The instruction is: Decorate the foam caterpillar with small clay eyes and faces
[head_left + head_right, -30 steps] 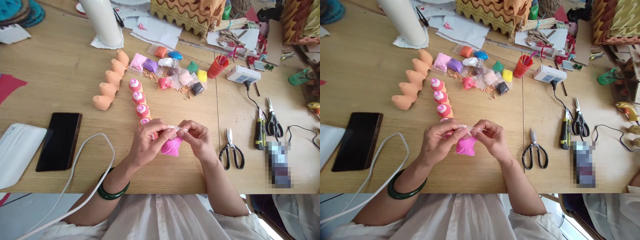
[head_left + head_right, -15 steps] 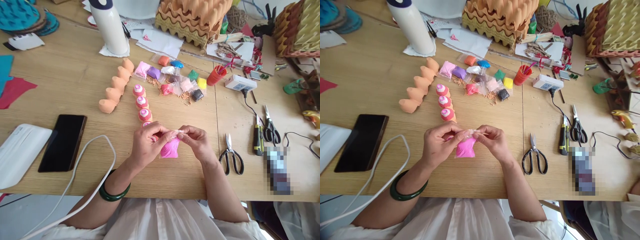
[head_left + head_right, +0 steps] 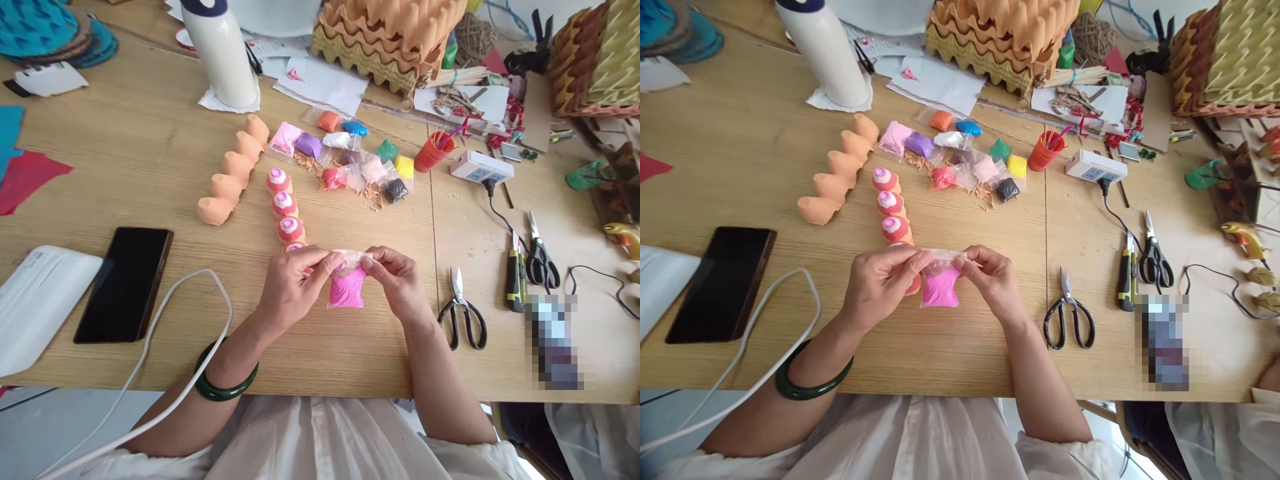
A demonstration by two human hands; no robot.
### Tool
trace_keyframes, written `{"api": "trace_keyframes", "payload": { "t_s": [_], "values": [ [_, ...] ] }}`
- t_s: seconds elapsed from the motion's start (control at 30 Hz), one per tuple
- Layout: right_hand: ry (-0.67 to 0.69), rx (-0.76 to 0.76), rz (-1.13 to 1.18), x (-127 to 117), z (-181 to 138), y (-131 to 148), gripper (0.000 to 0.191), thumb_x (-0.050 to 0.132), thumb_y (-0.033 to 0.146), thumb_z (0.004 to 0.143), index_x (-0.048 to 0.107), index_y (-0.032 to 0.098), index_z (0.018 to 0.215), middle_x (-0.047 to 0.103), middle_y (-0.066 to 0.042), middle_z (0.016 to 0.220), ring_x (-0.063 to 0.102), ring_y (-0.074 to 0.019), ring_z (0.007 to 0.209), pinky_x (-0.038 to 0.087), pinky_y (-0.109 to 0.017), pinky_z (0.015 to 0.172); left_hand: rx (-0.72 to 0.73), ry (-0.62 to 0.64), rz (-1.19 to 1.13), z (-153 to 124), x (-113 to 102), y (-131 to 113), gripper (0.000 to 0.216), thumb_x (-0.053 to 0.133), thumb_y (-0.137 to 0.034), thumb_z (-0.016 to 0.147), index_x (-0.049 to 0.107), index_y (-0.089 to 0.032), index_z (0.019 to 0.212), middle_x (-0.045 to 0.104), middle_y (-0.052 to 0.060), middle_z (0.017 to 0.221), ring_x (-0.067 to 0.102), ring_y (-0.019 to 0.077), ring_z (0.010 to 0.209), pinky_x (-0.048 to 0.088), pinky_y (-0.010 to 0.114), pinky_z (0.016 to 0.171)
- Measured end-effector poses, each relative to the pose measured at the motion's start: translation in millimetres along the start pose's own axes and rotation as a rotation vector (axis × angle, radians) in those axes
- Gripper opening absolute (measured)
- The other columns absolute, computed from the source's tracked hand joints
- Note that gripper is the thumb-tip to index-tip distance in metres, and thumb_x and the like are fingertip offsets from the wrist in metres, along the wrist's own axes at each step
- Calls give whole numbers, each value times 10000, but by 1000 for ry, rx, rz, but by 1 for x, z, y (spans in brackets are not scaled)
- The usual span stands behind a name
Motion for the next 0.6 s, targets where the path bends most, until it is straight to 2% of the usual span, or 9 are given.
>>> {"api": "trace_keyframes", "payload": {
  "t_s": [0.1,0.2,0.27,0.4,0.5,0.6],
  "values": [
    [63,-34,-19,3,-3,1,209,906,384,813,793,212,778,720,7,746,629,-107,677,518,-237,650,44,-8,10,-1,6,1,230,672,-205,988,761,-172,779,773,-16,722,648,82,609,470,175,565],
    [84,-115,-64,4,-5,5,187,874,333,854,789,210,741,702,7,718,620,-106,663,507,-239,639,27,-2,-67,-3,12,1,173,709,-198,968,756,-166,804,788,-1,758,695,97,659,507,171,601],
    [95,-95,-80,2,-6,7,173,880,344,849,806,215,760,716,1,724,629,-112,669,509,-242,639,43,-12,-82,-4,14,1,168,725,-196,960,746,-166,796,777,-5,741,697,98,665,516,172,623],
    [130,0,-88,-3,-2,6,183,881,400,845,845,222,819,762,-23,764,663,-127,715,536,-246,673,87,-41,0,-4,10,-1,245,680,-210,999,724,-171,761,735,-16,694,660,96,653,498,195,650],
    [116,-23,-104,-6,0,2,166,883,384,845,846,227,808,761,-22,774,664,-120,714,541,-236,668,115,-40,63,-3,6,0,305,638,-224,1028,695,-162,735,692,-19,653,608,89,611,456,208,609],
    [111,-58,-113,-7,2,2,182,891,364,834,817,220,753,725,-9,738,655,-109,666,544,-227,632,212,-72,173,-3,3,0,316,622,-218,1032,679,-156,728,679,-7,656,591,98,621,438,232,621]
  ]
}}
Point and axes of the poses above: each hand's wrist, its own z-axis towards the middle knuckle, its own x-axis out of the palm, y = z × x, the point moved 1 cm from there along z, towards the middle knuckle
